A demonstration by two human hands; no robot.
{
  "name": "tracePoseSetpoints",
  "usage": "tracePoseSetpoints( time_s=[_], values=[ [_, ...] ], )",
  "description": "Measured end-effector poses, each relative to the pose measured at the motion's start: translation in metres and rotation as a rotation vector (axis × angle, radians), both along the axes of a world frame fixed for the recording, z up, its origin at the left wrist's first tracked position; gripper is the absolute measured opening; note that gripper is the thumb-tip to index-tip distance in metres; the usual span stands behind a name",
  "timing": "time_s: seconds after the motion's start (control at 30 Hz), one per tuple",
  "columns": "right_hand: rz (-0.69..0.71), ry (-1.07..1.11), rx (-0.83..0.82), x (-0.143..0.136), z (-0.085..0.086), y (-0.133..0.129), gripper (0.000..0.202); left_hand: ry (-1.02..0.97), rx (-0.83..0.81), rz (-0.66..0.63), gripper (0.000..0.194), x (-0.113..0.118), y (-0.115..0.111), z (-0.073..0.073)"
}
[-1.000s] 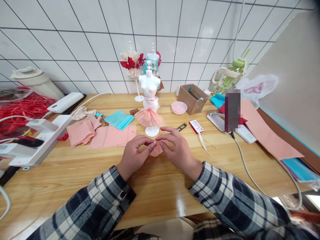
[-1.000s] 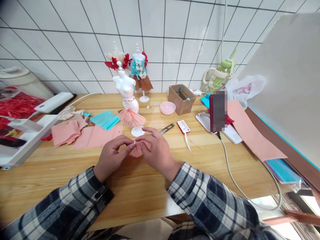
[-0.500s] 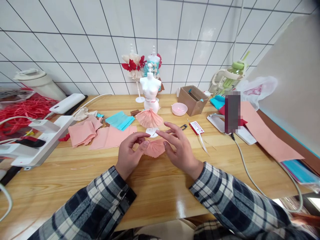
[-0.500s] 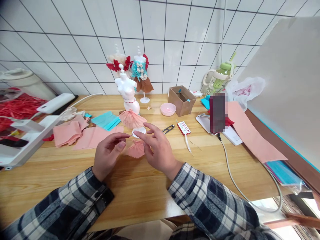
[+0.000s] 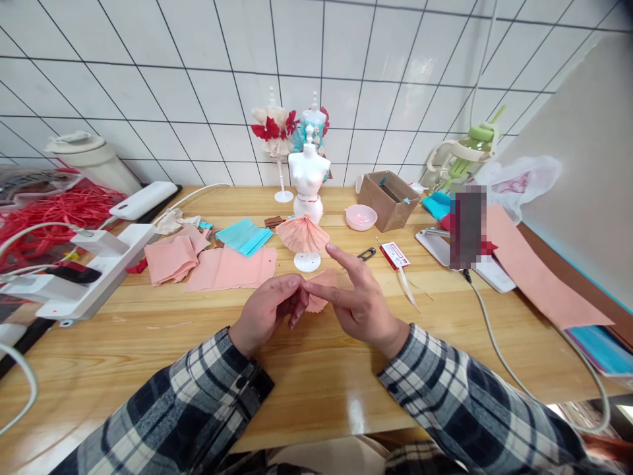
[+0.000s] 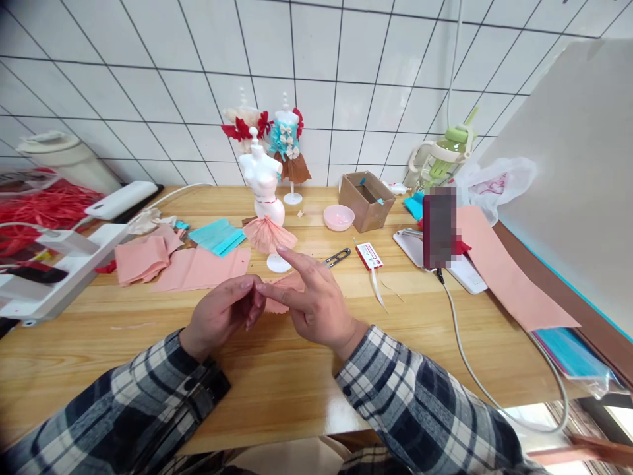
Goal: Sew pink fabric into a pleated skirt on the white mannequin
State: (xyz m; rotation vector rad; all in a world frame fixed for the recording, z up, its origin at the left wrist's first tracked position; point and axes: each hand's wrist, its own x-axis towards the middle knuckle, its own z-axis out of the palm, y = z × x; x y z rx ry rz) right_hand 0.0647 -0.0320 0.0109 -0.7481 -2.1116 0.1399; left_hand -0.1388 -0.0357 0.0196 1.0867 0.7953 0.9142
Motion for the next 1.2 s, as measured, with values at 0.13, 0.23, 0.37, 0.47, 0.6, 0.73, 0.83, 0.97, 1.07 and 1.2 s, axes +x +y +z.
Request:
tracePoseSetpoints(
  time_s=[0.13, 0.23, 0.37, 0.47, 0.6, 0.73, 0.83, 0.97, 1.07, 1.2],
  values=[
    [-0.036, -0.047, 0.037, 0.000, 0.003, 0.002, 0.061, 0.039, 0.099, 0.030, 0.036, -0.004, 0.002, 0.001],
    [-0.030, -0.081, 0.091, 0.002, 0.006, 0.003, 0.059, 0.092, 0.175, 0.030, 0.033, -0.006, 0.004, 0.000],
    [0.007, -0.135, 0.142, 0.004, 0.011, 0.002, 0.057, 0.124, 0.209, 0.038, 0.032, -0.008, 0.004, -0.001],
    [0.008, -0.159, 0.110, 0.004, 0.012, 0.002, 0.058, 0.126, 0.232, 0.048, 0.031, -0.008, 0.005, 0.000],
    [-0.004, -0.185, 0.055, 0.005, 0.012, 0.003, 0.057, 0.136, 0.239, 0.067, 0.031, -0.007, 0.004, 0.002],
    [0.007, -0.174, 0.075, 0.005, 0.010, 0.004, 0.057, 0.148, 0.252, 0.083, 0.030, -0.008, 0.003, 0.000],
    [0.014, -0.168, 0.057, 0.004, 0.009, 0.004, 0.058, 0.170, 0.255, 0.102, 0.029, -0.008, 0.004, -0.002],
    [0.024, -0.165, -0.026, -0.002, 0.005, 0.002, 0.062, 0.187, 0.252, 0.158, 0.030, -0.008, 0.005, -0.002],
    [0.024, -0.039, -0.122, -0.006, 0.000, 0.002, 0.055, 0.180, 0.246, 0.207, 0.029, -0.007, 0.006, 0.000],
    [-0.022, 0.258, -0.401, -0.008, -0.004, 0.006, 0.037, 0.235, 0.286, 0.293, 0.028, -0.006, 0.007, 0.004]
  ],
)
